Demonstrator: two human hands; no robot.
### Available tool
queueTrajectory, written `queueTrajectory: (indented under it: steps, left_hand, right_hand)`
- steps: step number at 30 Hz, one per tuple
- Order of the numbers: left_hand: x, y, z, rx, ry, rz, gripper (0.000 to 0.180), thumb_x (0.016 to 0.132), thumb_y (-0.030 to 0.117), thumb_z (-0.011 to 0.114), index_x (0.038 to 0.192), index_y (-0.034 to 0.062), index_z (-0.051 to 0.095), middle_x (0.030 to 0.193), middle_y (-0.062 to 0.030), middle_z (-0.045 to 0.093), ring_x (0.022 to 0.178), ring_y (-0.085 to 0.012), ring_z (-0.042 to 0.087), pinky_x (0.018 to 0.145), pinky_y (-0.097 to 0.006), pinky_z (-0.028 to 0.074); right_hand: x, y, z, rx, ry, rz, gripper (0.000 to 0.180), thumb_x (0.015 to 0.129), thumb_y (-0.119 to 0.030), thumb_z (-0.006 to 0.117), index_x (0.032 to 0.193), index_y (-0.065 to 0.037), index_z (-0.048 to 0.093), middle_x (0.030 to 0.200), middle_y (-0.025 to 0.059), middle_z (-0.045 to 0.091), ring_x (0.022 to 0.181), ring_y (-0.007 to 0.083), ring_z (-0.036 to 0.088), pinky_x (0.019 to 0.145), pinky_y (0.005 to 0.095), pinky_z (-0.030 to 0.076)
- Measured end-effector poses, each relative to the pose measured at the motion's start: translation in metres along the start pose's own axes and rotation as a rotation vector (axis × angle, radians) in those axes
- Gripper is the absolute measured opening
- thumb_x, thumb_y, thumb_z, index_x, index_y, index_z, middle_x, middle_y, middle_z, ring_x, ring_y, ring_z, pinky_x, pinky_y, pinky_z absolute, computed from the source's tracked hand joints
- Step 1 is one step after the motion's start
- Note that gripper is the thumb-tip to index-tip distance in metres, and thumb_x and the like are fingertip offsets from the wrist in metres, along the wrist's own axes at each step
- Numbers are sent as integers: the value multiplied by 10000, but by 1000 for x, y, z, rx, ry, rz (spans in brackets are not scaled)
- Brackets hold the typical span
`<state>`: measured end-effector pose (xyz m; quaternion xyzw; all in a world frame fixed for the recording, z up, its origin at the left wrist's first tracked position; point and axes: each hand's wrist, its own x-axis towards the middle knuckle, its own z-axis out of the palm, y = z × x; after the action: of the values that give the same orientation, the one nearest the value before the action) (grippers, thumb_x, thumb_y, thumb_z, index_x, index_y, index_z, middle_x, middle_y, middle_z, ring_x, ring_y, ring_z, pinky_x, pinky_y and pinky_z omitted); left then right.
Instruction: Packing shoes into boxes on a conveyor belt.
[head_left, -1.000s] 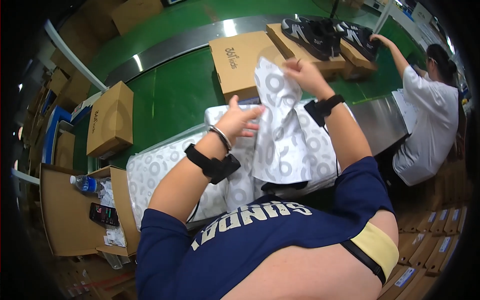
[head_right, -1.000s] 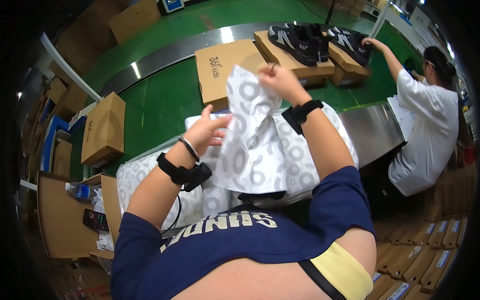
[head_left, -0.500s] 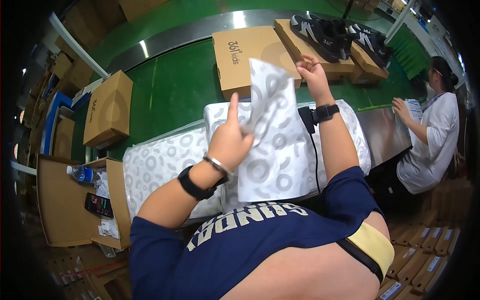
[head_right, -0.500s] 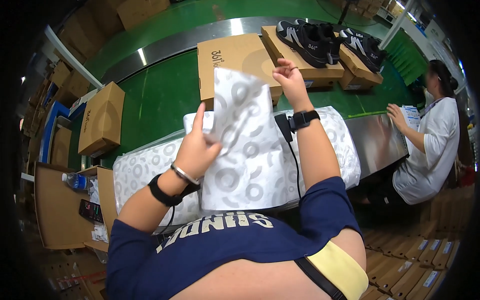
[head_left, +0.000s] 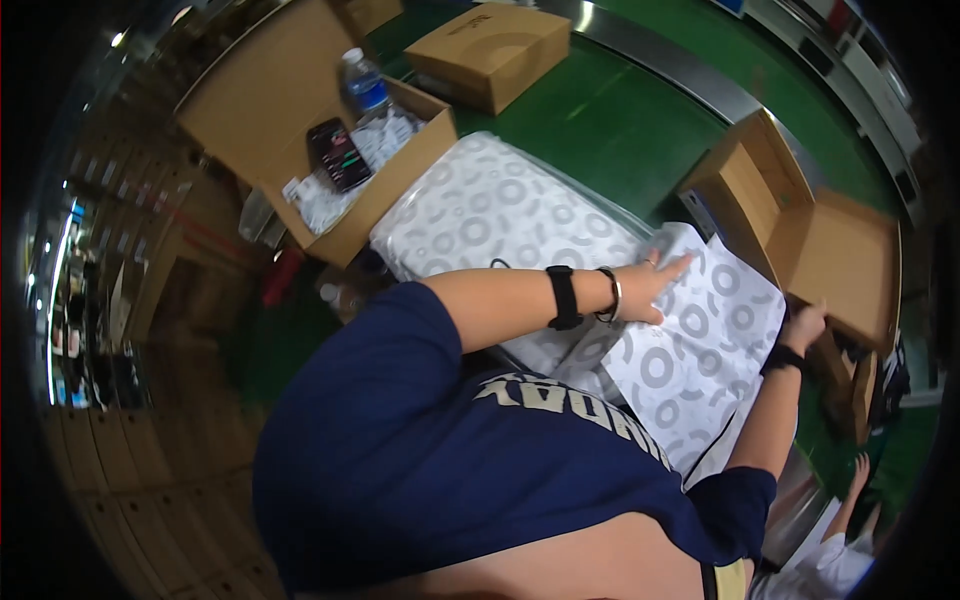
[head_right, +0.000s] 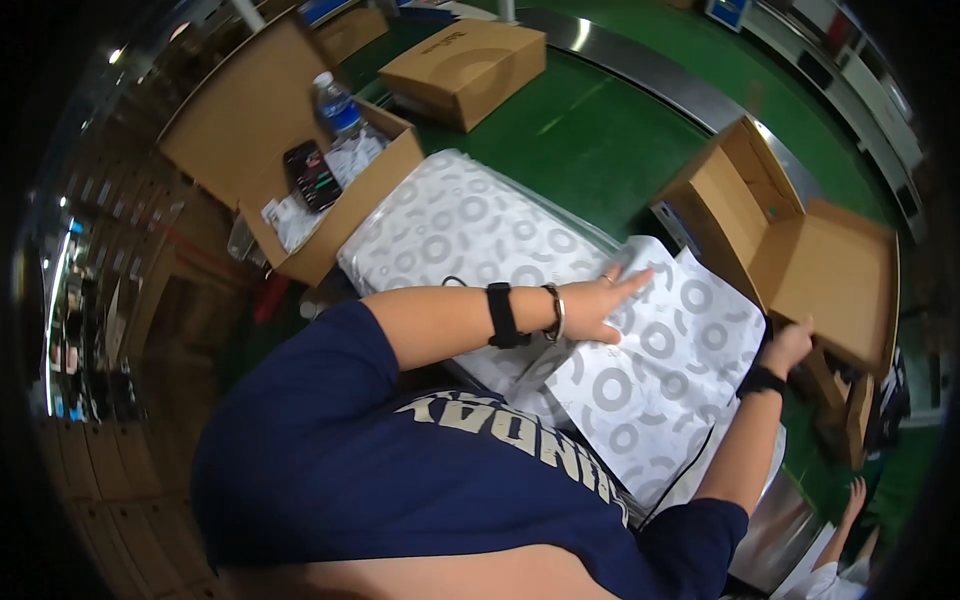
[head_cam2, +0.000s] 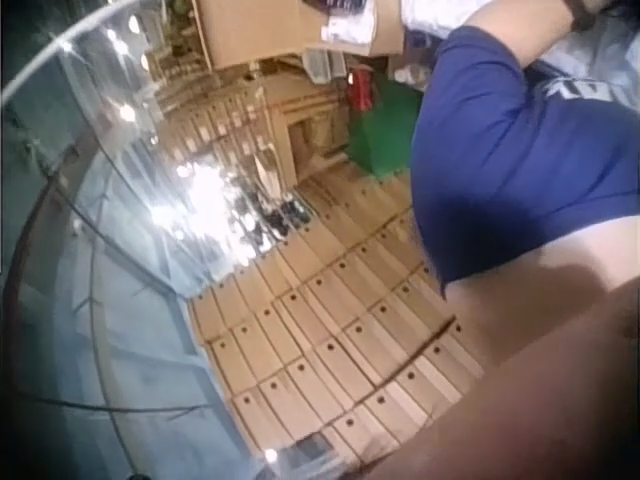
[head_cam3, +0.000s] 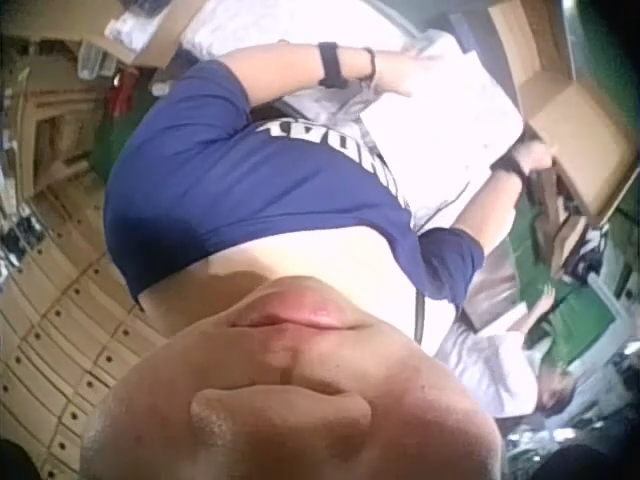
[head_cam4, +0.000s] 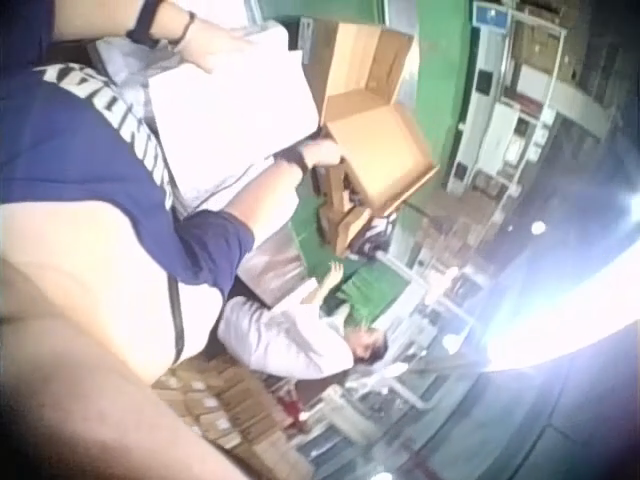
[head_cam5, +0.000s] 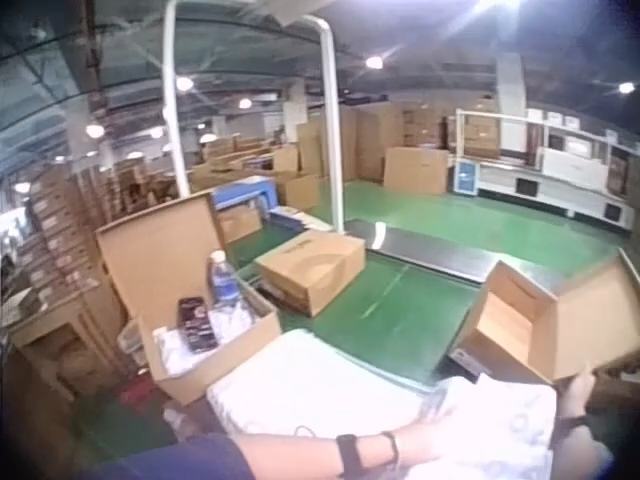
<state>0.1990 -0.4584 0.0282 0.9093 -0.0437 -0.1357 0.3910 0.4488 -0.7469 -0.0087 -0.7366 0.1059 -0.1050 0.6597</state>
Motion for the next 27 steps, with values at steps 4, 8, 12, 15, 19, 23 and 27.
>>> queueTrajectory:
  steps: [4, 8, 12, 15, 19, 23, 27]
  left_hand:
    - [-3, 0, 1, -63, -6, 33, 1006, 672, 223, 648, 1366, 95, -70, 1293, -423, 91, 1192, -448, 311, 963, -337, 330]
    - [5, -7, 6, -111, 87, 238, 1001, 672, 196, 656, 1335, -36, -57, 1333, -320, 208, 1225, -328, 323, 999, -304, 277]
    - [-7, -15, 13, -249, 147, 43, 997, 681, 156, 660, 1318, -80, -70, 1349, -284, 208, 1249, -288, 284, 1018, -298, 240]
    - [-25, -12, 21, -301, 122, -90, 981, 696, 161, 654, 1331, -58, -61, 1353, -278, 200, 1255, -286, 264, 1024, -306, 222]
    - [-45, -11, 45, -671, 217, 55, 880, 707, 159, 628, 1362, 20, 58, 1341, -259, 240, 1243, -340, 275, 1021, -338, 233]
    - [-56, 7, -4, -548, 468, 191, 800, 696, 64, 608, 1361, 49, 165, 1339, -188, 281, 1204, -272, 338, 1004, -331, 262]
    - [-36, 9, -71, -1102, 403, 210, 785, 686, -77, 545, 1363, 66, 174, 1273, -123, 383, 1116, -204, 426, 931, -296, 358]
  right_hand:
    - [-15, -3, -31, 394, -75, -28, 385, 889, -252, 406, 1034, 92, 504, 1015, 137, 551, 910, 245, 558, 773, 372, 479]
    - [-30, 4, -66, 323, -268, -51, 428, 895, -324, 426, 1089, 51, 495, 1058, 110, 548, 948, 240, 552, 785, 379, 475]
    - [-116, -36, -67, -120, -401, 93, 618, 819, -455, 512, 1211, -7, 348, 867, 31, 488, 739, 127, 487, 618, 273, 453]
    - [-168, -17, -97, -160, -921, 298, 845, 722, -289, 632, 1349, -17, 136, 948, 51, 502, 790, 118, 493, 592, 242, 445]
    - [-248, -43, -84, 63, -767, 334, 788, 650, -148, 689, 1287, -10, 246, 1162, 99, 445, 1063, 183, 438, 908, 298, 358]
    - [-248, -64, -62, 88, -714, 177, 717, 681, -85, 639, 1281, -8, 253, 1163, 100, 446, 1056, 190, 446, 900, 297, 369]
    - [-216, -112, 5, 231, -831, 199, 667, 692, -57, 596, 1271, -3, 270, 1148, 112, 465, 1031, 193, 469, 900, 291, 374]
